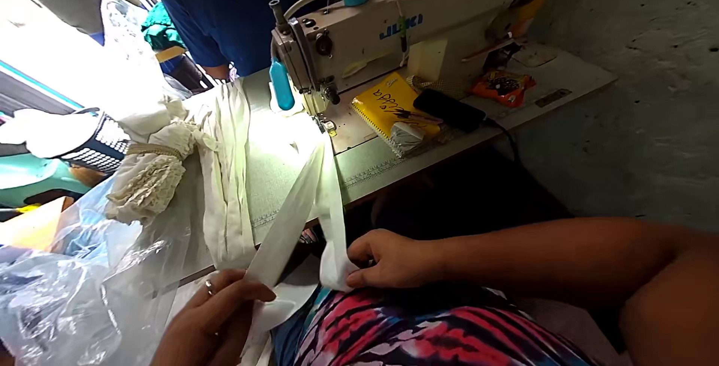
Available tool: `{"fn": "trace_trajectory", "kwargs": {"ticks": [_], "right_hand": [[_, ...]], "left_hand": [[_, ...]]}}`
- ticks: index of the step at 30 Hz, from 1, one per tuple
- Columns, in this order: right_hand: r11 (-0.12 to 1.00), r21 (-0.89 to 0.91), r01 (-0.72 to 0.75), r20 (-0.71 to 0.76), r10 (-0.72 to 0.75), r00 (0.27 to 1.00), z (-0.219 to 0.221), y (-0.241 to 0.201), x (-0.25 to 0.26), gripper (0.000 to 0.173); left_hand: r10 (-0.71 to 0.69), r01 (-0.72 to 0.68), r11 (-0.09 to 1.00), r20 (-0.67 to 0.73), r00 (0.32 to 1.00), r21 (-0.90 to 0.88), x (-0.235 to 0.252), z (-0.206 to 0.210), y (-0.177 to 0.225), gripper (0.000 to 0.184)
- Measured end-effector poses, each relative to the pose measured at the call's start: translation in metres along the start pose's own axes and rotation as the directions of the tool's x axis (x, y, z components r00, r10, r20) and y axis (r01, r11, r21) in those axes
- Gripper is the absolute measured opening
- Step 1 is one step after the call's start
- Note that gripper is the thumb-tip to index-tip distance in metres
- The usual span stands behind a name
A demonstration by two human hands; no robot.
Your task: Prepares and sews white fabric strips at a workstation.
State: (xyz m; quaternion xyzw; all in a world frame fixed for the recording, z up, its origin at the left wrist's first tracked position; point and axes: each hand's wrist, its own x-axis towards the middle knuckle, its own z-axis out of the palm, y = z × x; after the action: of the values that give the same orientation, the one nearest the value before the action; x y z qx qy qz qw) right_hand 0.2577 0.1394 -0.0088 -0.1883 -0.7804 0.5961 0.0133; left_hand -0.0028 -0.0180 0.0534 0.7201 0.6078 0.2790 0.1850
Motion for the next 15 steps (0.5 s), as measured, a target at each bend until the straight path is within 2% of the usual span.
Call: {"fn": "trace_trajectory", "kwargs": {"ticks": [1,3,6,7,9,11,12,13,15], "right_hand": [[1.000,-0.006,0.025,0.005,-0.025,1.000,0.004,-0.016,0.005,0.026],[0.984,-0.048,0.173,0.025,-0.172,0.985,0.016,-0.045,0.014,0.026],[0.917,-0.069,0.393,0.077,-0.388,0.919,0.042,-0.080,0.029,0.019],[0.895,-0.045,0.443,0.073,-0.440,0.895,0.054,-0.087,0.033,0.017],[0.871,0.001,0.491,0.086,-0.489,0.868,0.072,-0.097,0.041,0.018],[0.866,0.009,0.499,0.135,-0.496,0.858,0.086,-0.100,0.047,0.019],[0.872,-0.009,0.490,0.172,-0.481,0.860,0.090,-0.099,0.050,0.020],[0.876,-0.034,0.481,0.215,-0.464,0.860,0.094,-0.098,0.054,0.020],[0.863,-0.089,0.497,0.274,-0.459,0.845,0.103,-0.090,0.062,0.021]], "left_hand": [[0.004,-0.006,0.993,0.017,1.000,0.120,0.003,-0.012,0.011,0.023],[0.007,-0.021,0.936,0.041,0.999,0.352,0.009,-0.027,0.026,0.022],[0.050,-0.075,0.866,0.063,0.997,0.494,0.014,-0.031,0.027,0.024],[0.062,-0.081,0.874,0.056,0.997,0.479,0.013,-0.030,0.023,0.024],[0.009,-0.026,0.940,0.049,0.999,0.340,0.008,-0.025,0.016,0.025],[-0.125,0.109,0.981,0.093,0.988,0.159,0.001,-0.022,0.011,0.048],[-0.162,0.148,0.980,0.102,0.982,0.134,-0.002,-0.019,0.008,0.056],[-0.174,0.160,0.976,0.093,0.980,0.148,-0.005,-0.015,0.004,0.056],[-0.147,0.136,0.965,0.035,0.988,0.222,-0.009,-0.007,-0.003,0.041]]}}
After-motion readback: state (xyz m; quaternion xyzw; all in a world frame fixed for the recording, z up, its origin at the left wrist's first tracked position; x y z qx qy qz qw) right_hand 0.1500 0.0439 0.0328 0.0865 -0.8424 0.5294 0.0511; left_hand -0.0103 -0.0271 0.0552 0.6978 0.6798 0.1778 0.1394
